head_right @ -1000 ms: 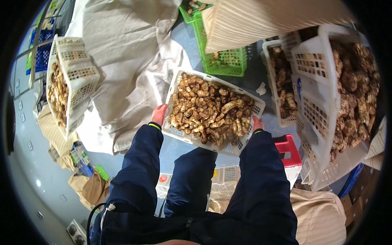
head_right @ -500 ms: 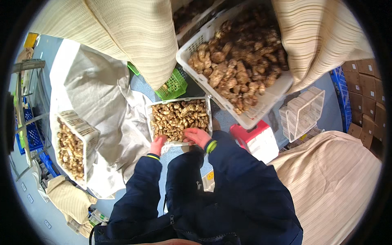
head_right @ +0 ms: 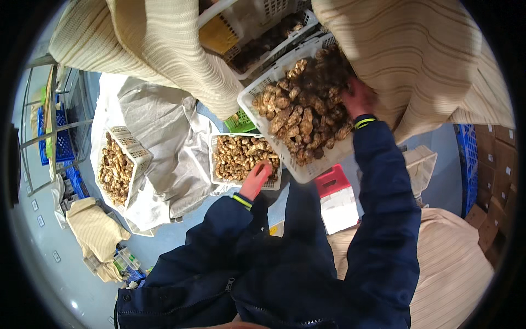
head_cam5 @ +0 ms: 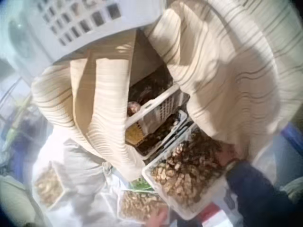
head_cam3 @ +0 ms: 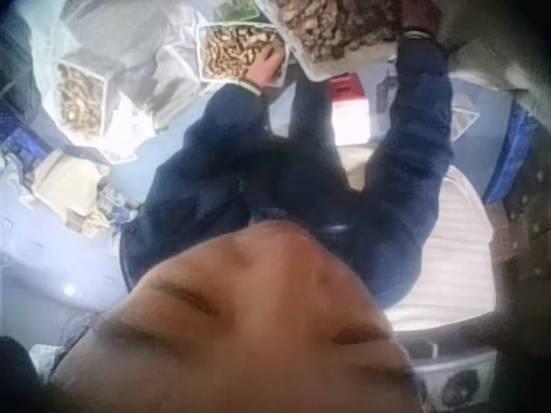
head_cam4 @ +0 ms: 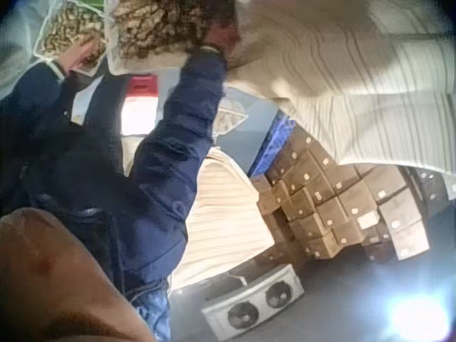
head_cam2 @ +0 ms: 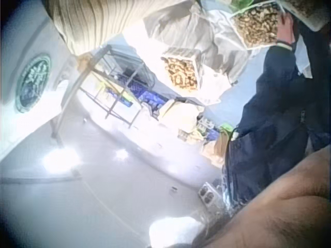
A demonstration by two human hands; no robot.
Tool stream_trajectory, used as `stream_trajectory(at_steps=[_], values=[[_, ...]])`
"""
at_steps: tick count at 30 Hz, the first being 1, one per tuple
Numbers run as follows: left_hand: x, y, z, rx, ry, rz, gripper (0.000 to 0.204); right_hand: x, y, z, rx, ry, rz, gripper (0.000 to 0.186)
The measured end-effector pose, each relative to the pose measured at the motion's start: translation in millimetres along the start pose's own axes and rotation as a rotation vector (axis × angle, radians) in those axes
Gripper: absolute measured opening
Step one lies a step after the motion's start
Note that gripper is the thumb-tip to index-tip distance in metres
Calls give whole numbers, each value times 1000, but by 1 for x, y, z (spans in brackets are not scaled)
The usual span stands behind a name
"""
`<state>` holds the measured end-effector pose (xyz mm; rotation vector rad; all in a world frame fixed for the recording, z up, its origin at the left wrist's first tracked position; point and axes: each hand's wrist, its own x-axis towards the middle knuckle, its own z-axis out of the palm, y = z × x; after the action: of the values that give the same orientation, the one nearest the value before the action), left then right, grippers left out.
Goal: The person sorts ginger roots between plastic crates by hand, picking them up one at a time and moving them between different containers.
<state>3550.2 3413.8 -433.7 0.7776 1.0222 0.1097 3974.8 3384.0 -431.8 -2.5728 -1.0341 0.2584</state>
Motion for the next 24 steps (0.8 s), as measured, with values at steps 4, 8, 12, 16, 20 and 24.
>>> stream_trajectory(at_steps=[4, 8, 12, 16, 20, 24], values=[[71, 26, 42, 128, 256, 55, 36, 79, 116, -67, 397, -220, 582, 41], [77, 33, 52, 140, 380, -13, 26, 71, 98, -57, -365, -230, 76, 41], [77, 35, 61, 411, 558, -26, 24, 74, 66, -42, 93, -188, -2, 52], [69, 42, 67, 413, 579, -116, 33, 109, 73, -31, 152, -259, 71, 56], [65, 52, 74, 338, 574, -57, 24, 135, 123, -21, 330, -146, 72, 57], [81, -22, 42, 560, 707, 31, 27, 130, 37, -41, 368, -343, 26, 56]])
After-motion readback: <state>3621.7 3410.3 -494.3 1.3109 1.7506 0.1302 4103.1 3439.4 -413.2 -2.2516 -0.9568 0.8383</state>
